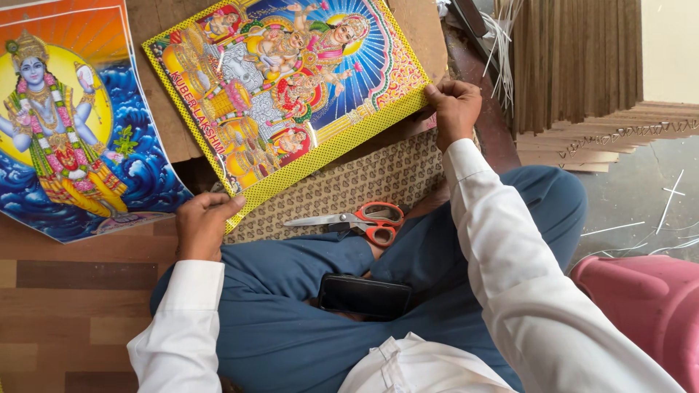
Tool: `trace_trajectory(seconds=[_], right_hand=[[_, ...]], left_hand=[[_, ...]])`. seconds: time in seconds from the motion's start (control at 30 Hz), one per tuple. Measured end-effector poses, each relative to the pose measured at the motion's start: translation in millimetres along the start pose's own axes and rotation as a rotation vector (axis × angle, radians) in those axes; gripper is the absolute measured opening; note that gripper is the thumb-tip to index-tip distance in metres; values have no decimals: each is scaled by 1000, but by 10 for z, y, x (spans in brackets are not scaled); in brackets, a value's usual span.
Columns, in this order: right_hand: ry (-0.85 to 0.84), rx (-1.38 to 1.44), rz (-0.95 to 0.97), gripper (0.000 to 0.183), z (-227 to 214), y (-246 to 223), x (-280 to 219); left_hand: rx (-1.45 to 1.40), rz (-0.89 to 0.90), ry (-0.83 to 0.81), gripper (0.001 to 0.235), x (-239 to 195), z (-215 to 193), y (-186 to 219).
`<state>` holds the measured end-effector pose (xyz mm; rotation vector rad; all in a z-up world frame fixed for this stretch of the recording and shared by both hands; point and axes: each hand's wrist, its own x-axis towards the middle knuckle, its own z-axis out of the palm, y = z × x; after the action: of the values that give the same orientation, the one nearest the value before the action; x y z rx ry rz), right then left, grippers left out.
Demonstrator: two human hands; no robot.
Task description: The person sits on the floor and assembles religious poster cards by applying yellow patterned tape to the edges of printed images mounted on cardboard. They use scissors to cut the tape and a metal tool to smooth the edges, then place the finished cards into a plastic bag.
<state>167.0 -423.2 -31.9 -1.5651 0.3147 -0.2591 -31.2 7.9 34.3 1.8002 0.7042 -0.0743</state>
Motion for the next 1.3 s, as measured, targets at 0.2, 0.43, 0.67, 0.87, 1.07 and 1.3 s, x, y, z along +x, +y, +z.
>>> trace_trajectory(seconds=[0.2, 0.43, 0.67, 0.87, 1.07, 1.3], right_hand=[[-28, 26, 51, 17, 8, -86, -6], [-8, 12, 85, 14, 35, -136, -24], [-4, 12, 89, 14, 64, -186, -34], [-15, 51, 131, 15, 71, -204, -44], [-3, 23, 83, 18, 67, -153, -27], [33, -56, 69, 17, 68, -139, -12]], left_hand=[[-64, -5, -14, 20, 25, -16, -81], [-36, -38, -7, 19, 19, -10, -47], [-45, -24, -11, 19, 20, -9, -44], [-33, -29, 1, 18, 16, -11, -28], [-45, -41, -3, 17, 9, -6, 5], [-36, -45, -10, 16, -16, -11, 49]])
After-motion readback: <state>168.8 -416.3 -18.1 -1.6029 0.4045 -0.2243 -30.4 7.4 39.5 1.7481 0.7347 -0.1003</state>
